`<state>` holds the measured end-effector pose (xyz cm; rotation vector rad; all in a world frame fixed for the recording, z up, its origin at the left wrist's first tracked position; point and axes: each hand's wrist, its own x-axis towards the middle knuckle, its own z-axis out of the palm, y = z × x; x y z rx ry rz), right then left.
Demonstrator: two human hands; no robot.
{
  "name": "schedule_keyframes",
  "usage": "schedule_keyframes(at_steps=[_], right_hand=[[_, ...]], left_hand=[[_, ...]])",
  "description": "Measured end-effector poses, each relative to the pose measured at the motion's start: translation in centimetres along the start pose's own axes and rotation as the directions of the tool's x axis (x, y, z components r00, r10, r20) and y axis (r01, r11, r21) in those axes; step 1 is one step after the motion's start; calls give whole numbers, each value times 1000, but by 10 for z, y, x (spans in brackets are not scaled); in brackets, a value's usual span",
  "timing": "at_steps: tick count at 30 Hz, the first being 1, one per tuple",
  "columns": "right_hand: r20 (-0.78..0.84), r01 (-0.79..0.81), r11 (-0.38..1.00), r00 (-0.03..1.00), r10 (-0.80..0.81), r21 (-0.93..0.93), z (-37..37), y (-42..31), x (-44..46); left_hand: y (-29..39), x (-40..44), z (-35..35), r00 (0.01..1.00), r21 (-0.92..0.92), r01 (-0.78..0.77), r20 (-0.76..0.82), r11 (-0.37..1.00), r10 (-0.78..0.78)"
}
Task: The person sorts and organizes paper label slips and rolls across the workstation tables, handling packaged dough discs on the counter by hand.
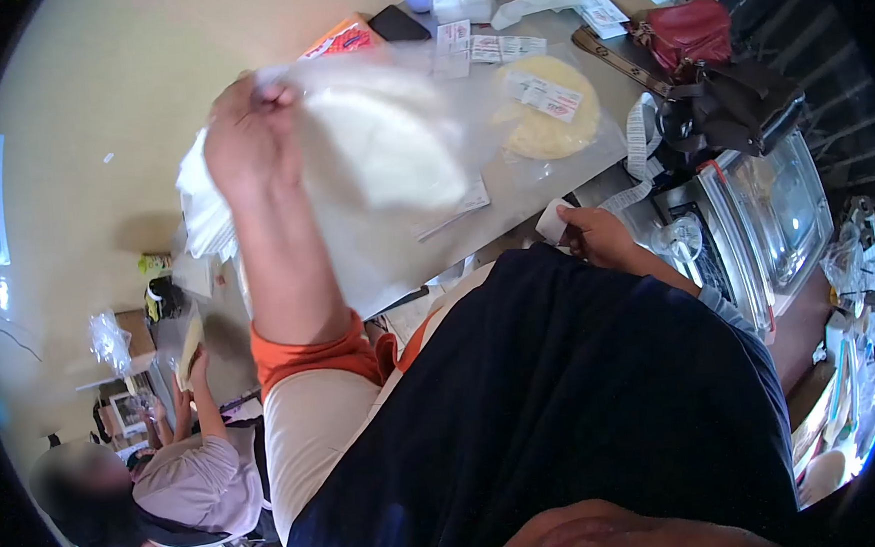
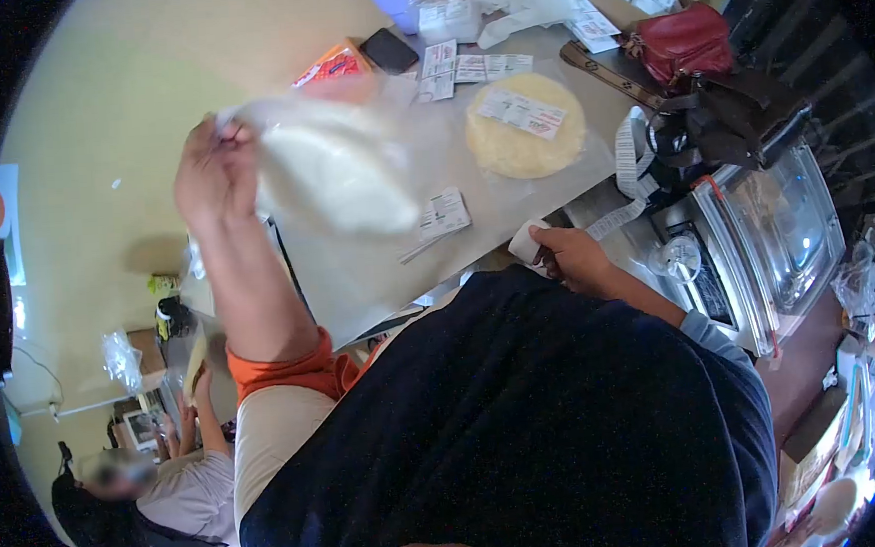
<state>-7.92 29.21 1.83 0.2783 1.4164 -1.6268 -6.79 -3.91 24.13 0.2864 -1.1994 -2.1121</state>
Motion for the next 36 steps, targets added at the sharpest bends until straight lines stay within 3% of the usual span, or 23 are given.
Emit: schedule_keyframes(at_steps=[4,6,7,8,9,10,11,13,15,21,24,25,26,27,30,33,36], right_hand=[[-7,9,998,1000,-10,-69,-10,8,4],[-5,4,996,1000,-5,-85,-18,10,4],[-3,1,994,1000,-2,-111,-21,8,1],[-1,-3,990,1000,3,-138,-23,5,-3],[0,-9,986,1000,9,-165,-23,2,-8],[-30,40,976,998,-47,-214,-21,-2,-13],[-58,83,961,993,-102,-265,-17,-6,-19],[-67,168,919,977,-205,-357,-20,-6,-22],[-27,252,866,956,-291,-432,-26,0,-17],[-93,208,976,972,-214,-66,-18,1,-12],[-43,233,972,971,-234,-20,-14,1,-5],[-58,227,974,972,-226,-4,-11,-1,-5],[-74,218,976,973,-217,14,-8,-2,-6],[-88,211,977,974,-208,30,-5,-4,-6],[-93,190,981,978,-185,46,-2,-4,0],[-46,196,979,980,-194,49,3,-5,2],[-43,168,980,986,-164,105,9,-5,6]], left_hand=[[-79,-16,52,983,-119,128,-113,985,-142],[-133,-33,52,988,-44,145,-49,988,-147],[-176,-37,34,998,254,65,-15,965,-64],[-205,-45,26,992,336,123,-32,934,-120],[-235,-52,18,983,416,180,-49,892,-175],[-250,-63,14,924,286,382,-118,879,-363],[-270,-72,-9,949,590,258,-8,765,-314],[-278,-88,-16,952,747,218,-21,628,-305],[-283,-98,-17,889,538,458,-294,708,-351],[-245,-99,-26,832,711,434,-80,554,-549],[-230,-99,-30,823,941,230,-52,249,-566],[-228,-102,-32,922,969,28,71,246,-381],[-227,-109,-34,960,965,-170,208,199,-189],[-222,-115,-34,936,930,-351,353,113,3],[-203,-123,-28,825,752,-406,546,518,-145],[-190,-132,-29,571,564,-640,804,522,-168],[-183,-137,-30,512,509,-735,850,448,-126]])
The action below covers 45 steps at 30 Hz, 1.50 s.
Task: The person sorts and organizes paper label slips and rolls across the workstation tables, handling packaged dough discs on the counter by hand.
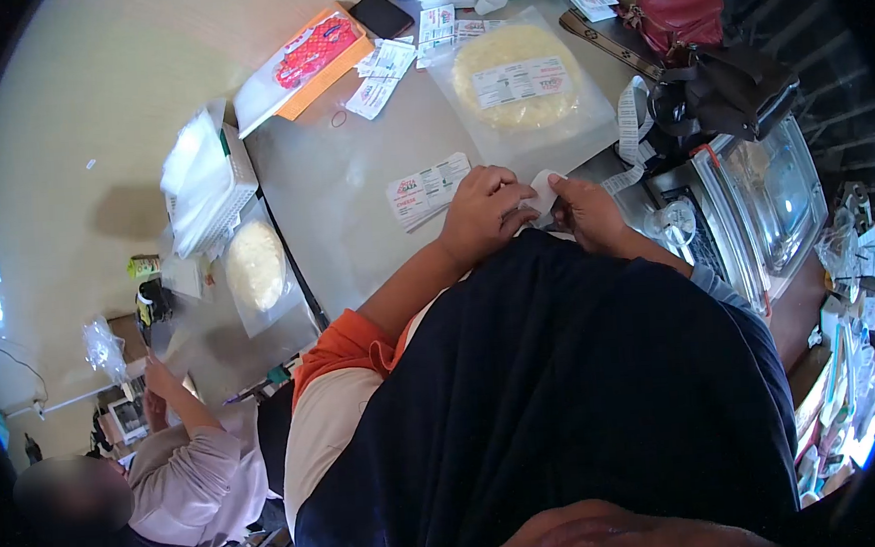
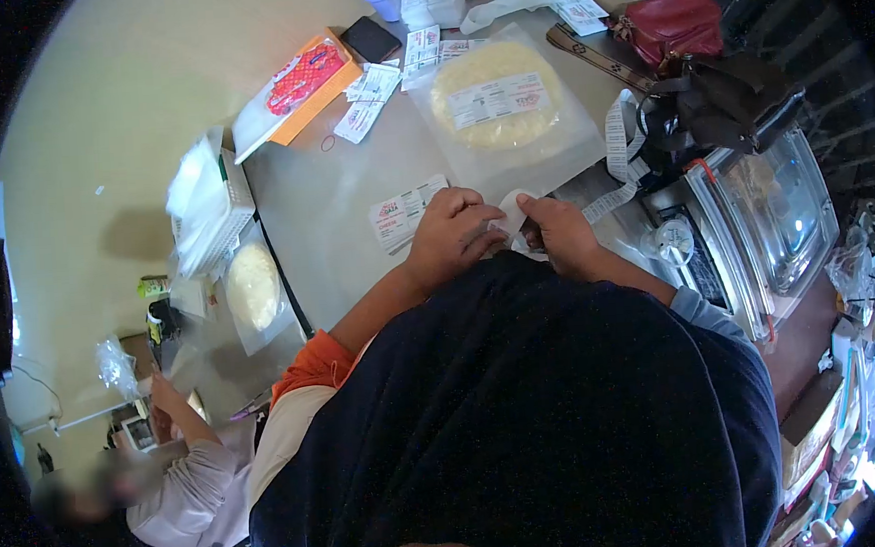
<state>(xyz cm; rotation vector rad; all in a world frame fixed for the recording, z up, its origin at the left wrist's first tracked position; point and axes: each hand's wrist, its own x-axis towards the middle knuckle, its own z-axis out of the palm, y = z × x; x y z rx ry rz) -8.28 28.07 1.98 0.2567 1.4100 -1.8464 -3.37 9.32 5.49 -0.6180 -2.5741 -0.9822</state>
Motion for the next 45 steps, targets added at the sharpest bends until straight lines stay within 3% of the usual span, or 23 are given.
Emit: schedule_keyframes(at_steps=[6,9,12,18,21,24,26,29,31,34,40,45], right_hand=[[108,-61,991,993,48,122,5,6,5],[31,-65,987,998,61,149,14,2,1],[58,-44,993,998,38,109,17,1,-2],[53,-27,998,998,24,57,10,8,2],[3,-41,998,999,40,55,11,4,-2],[-16,-70,995,997,71,72,-1,13,4],[-24,-86,993,996,88,78,-9,16,6],[-3,-102,991,995,102,82,-10,17,3],[-3,-103,993,995,104,59,-8,14,0],[-25,-102,995,994,103,14,-5,12,-3],[-33,-117,993,993,117,15,-7,15,-3],[-20,-112,994,994,112,16,-4,12,-7]], left_hand=[[0,-13,-4,978,205,-149,-117,967,175],[0,-16,-7,964,272,-191,-127,943,232],[5,-15,-8,981,248,-85,-148,965,125],[2,-17,-7,970,284,-184,-103,941,221],[1,-13,-15,992,169,-114,-30,979,121],[-39,-29,-20,983,-28,180,-12,983,-181],[-67,-46,-31,861,-117,507,31,854,-507],[-94,-64,-49,708,25,700,106,714,-698],[-105,-70,-50,628,64,768,121,637,-769],[-117,-72,-44,525,-27,843,259,537,-811],[-127,-70,-31,579,104,789,202,606,-790],[-119,-65,-26,546,268,778,159,568,-822]])
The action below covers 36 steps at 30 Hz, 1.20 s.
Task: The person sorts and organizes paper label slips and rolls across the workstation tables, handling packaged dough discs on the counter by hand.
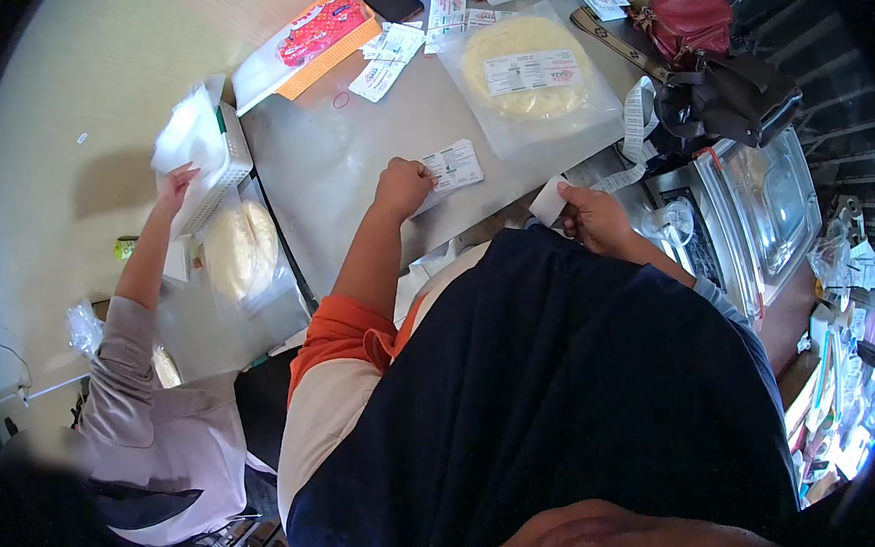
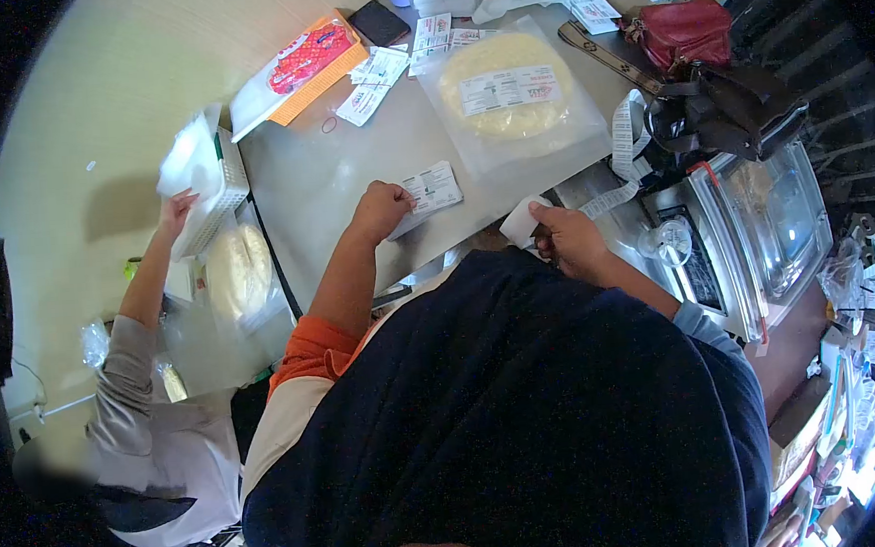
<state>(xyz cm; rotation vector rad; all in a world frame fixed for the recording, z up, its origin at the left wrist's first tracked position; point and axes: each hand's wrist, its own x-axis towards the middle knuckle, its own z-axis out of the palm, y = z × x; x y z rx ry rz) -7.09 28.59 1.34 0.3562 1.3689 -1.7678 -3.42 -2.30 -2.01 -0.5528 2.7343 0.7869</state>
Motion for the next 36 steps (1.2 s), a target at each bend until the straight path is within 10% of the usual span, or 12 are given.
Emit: schedule_keyframes(at_steps=[10,13,16,27,30,33,36], right_hand=[[-27,-25,1000,999,25,0,2,2,-1],[-37,-12,1000,999,11,-26,1,7,4],[-52,1,998,999,-4,-61,2,9,6],[-5,23,997,1000,-23,-69,25,17,11],[-24,49,981,998,-54,-187,32,20,14],[240,447,553,881,-407,-703,40,21,16],[68,279,659,942,-327,-698,69,19,10]], left_hand=[[24,-5,-1,997,311,80,-1,947,-83],[23,-8,-5,979,144,156,-154,977,-134],[4,2,-23,995,73,34,91,997,-41],[8,-17,-38,966,422,-168,-111,891,235],[-9,-3,-31,947,357,-216,-149,909,284],[-24,6,-21,900,367,-291,-207,883,383],[-28,1,-16,851,352,-324,-297,878,433]])
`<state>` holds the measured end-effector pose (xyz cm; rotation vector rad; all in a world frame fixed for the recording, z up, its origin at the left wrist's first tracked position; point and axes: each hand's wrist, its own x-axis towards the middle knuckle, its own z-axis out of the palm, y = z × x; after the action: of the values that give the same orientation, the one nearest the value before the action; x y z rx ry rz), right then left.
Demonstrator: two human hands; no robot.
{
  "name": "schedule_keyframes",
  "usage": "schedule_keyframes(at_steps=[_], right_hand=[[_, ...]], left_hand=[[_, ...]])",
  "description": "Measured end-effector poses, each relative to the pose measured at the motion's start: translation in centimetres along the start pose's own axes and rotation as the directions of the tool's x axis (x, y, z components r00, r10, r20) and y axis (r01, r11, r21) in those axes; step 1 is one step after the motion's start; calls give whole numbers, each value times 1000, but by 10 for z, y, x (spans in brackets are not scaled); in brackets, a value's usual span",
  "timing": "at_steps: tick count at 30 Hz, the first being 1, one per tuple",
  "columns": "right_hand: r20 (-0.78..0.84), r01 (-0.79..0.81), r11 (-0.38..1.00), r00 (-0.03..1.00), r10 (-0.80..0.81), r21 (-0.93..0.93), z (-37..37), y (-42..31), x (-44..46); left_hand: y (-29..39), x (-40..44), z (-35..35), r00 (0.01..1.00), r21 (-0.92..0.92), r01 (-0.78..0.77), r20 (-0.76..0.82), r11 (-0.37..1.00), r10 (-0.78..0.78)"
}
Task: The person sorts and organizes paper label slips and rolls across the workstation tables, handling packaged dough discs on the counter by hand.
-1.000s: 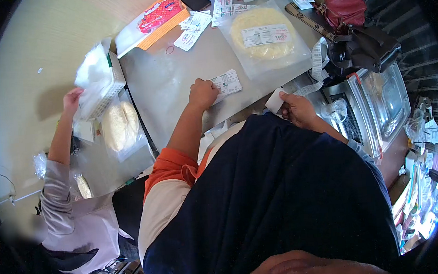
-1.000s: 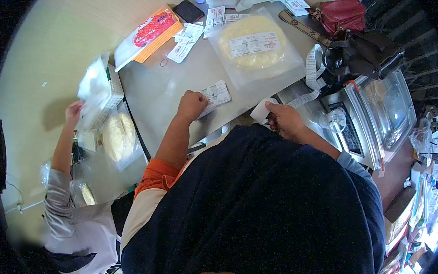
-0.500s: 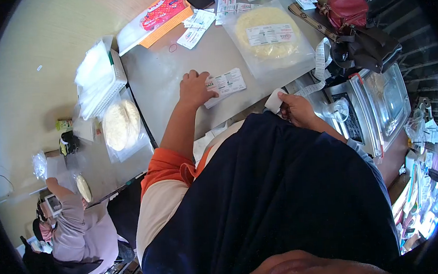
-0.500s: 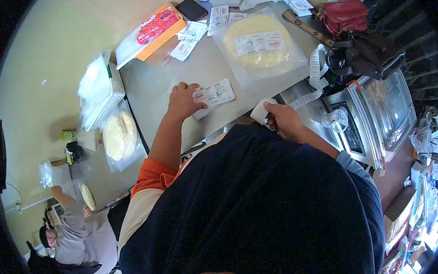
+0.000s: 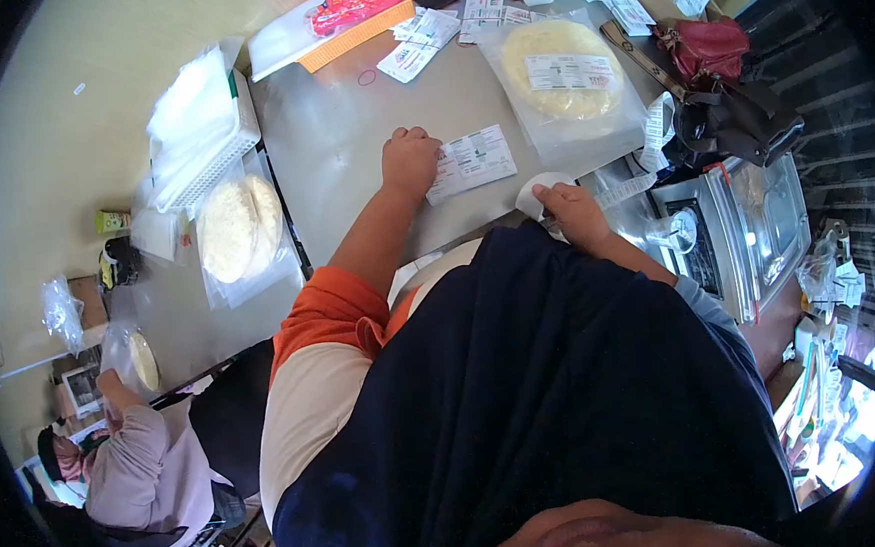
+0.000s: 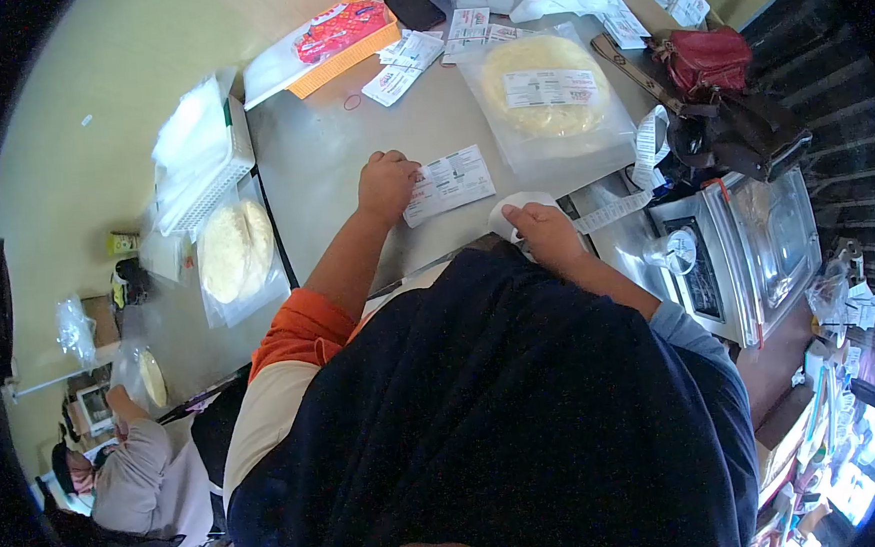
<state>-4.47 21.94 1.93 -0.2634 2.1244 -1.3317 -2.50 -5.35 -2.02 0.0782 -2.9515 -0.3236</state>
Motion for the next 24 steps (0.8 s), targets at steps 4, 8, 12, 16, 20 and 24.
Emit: schedule_keyframes(at_steps=[4,8,12,16,20,24], right_hand=[[114,254,902,967,-228,-349,17,-3,16],[247,631,531,744,-621,-566,37,-1,37],[335,706,378,649,-683,-599,51,13,56],[309,564,485,804,-508,-669,60,14,68],[268,382,529,922,-281,-758,64,-16,65],[291,417,495,904,-313,-763,64,-31,65]], left_hand=[[-5,-7,-2,974,-97,-32,-225,995,9],[-27,-16,-22,971,-485,170,-68,858,-231],[-46,-61,-71,883,-761,360,90,540,-461],[-92,-136,-96,790,-764,490,186,420,-584],[-110,-217,-123,621,-802,561,244,204,-745],[-144,-302,-118,499,-790,613,396,-9,-771]])
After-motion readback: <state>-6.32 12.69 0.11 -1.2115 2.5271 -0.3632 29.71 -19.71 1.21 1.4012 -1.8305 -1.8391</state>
